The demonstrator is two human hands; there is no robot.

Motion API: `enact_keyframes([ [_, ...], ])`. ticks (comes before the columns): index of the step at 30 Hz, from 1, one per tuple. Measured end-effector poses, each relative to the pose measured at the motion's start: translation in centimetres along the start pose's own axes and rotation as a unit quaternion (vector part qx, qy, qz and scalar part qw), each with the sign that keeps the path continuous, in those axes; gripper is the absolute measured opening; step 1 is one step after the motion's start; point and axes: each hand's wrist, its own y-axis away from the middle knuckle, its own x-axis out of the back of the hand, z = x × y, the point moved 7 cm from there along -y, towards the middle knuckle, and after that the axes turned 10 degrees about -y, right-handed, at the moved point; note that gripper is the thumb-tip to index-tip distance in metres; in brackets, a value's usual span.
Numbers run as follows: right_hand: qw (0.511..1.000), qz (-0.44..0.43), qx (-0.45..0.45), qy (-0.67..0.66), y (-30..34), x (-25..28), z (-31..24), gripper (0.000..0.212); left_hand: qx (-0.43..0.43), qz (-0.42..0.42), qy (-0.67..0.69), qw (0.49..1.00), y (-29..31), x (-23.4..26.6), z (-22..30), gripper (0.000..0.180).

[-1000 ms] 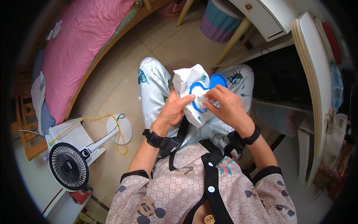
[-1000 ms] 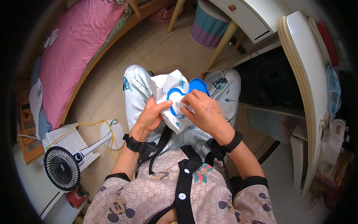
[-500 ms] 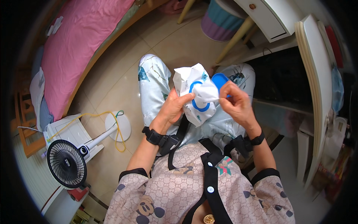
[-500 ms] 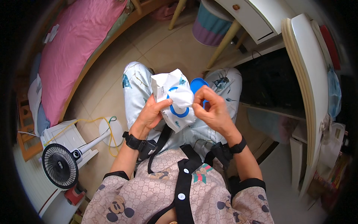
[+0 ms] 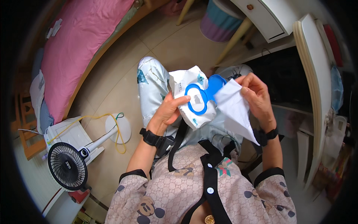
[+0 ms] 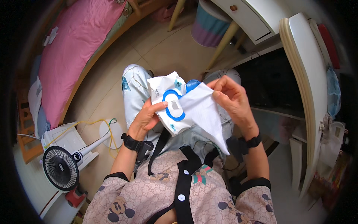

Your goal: The person wipes the exterior of a computer tower with a cloth and then uses a wet wipe to clean the edge of a white desk.

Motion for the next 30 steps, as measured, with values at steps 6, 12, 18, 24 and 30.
enact_keyframes([
  [6, 0.997, 0.064, -0.003, 0.030, 0.2, 0.0, 2.9, 0.007, 0.004, -0.013, -0.004, 1.000, 0.2, -0.8, 0.3, 0.066],
  [12, 0.894, -0.131, 0.121, 0.410, 1.4, -5.9, 2.1, 0.024, -0.011, 0.000, -0.007, 1.000, 0.5, -0.7, 0.4, 0.063],
  [18, 0.843, -0.112, 0.086, 0.518, 1.2, -6.6, 3.8, 0.032, 0.005, -0.008, -0.015, 1.000, 0.2, -1.5, 0.3, 0.060],
  [24, 0.891, -0.033, 0.124, 0.436, 0.4, -4.8, 1.9, 0.030, -0.005, 0.063, -0.001, 0.998, -0.2, 0.1, 0.0, 0.058],
  [30, 0.983, 0.044, -0.038, 0.175, 2.3, 3.0, 3.7, 0.025, -0.001, 0.005, 0.013, 1.000, -0.3, -2.0, 1.2, 0.053],
])
